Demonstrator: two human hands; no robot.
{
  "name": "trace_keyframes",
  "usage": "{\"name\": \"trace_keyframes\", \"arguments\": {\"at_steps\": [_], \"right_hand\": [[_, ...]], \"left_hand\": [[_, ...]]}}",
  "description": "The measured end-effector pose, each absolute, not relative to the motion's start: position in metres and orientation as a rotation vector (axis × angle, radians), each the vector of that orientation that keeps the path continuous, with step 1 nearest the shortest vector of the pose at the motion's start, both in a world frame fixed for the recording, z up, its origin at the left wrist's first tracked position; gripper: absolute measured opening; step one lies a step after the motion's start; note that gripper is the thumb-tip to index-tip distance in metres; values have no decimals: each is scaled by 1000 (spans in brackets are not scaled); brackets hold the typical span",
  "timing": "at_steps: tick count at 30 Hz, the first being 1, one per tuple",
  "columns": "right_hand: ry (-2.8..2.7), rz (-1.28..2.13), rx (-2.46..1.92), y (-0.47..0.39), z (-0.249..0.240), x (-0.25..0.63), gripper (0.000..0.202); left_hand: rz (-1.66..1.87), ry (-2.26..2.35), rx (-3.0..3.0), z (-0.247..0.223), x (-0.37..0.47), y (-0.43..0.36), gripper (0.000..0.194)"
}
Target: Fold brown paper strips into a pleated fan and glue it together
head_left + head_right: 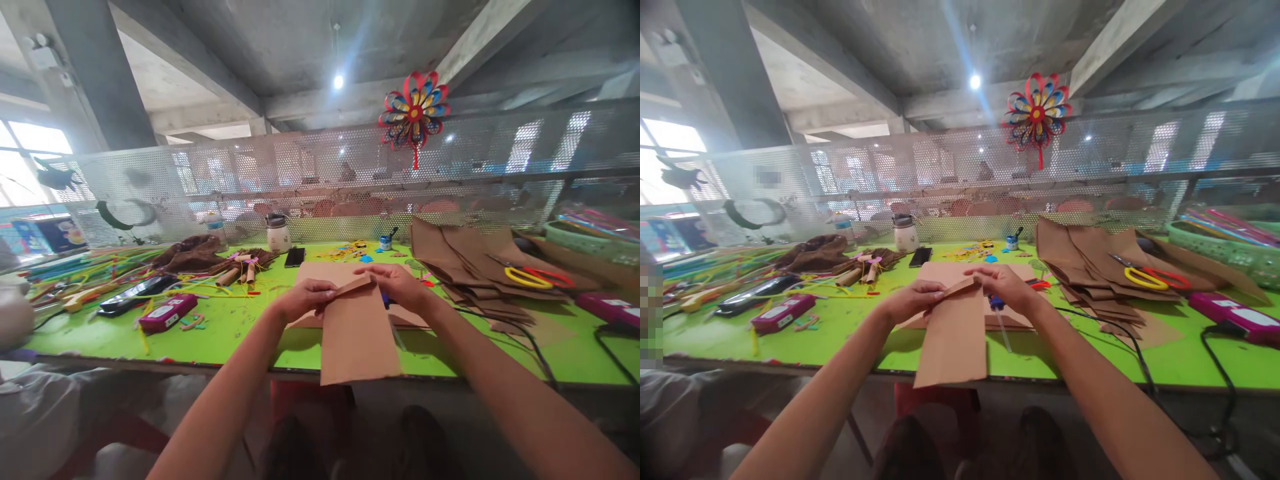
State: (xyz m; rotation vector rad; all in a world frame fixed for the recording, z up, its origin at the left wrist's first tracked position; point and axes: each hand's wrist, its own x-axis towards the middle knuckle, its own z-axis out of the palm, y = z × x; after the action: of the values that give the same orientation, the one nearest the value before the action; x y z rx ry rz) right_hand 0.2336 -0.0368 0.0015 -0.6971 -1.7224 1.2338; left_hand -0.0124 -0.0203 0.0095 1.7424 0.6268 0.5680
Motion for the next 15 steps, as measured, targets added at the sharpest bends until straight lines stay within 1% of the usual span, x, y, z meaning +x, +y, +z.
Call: {"name": "trace_keyframes", "arguments": {"at_steps": [2, 4, 11, 13, 15], "right_hand": [[-1833, 1354, -585, -43, 3, 230, 51], [-1943, 1433, -487, -50, 5, 227, 52], [-2039, 1352, -399, -59, 8, 220, 22], [-2025, 1356, -398, -59, 8, 219, 19], [-2006, 1337, -443, -58, 8, 219, 19]], "left_hand": [[527, 573, 1608, 6, -10, -22, 25], [457, 539, 1518, 2, -7, -23, 25], [269, 413, 1404, -7, 5, -30, 34], [214, 369, 1468, -7, 7, -30, 40], [281, 412, 1586, -6, 5, -27, 44]]}}
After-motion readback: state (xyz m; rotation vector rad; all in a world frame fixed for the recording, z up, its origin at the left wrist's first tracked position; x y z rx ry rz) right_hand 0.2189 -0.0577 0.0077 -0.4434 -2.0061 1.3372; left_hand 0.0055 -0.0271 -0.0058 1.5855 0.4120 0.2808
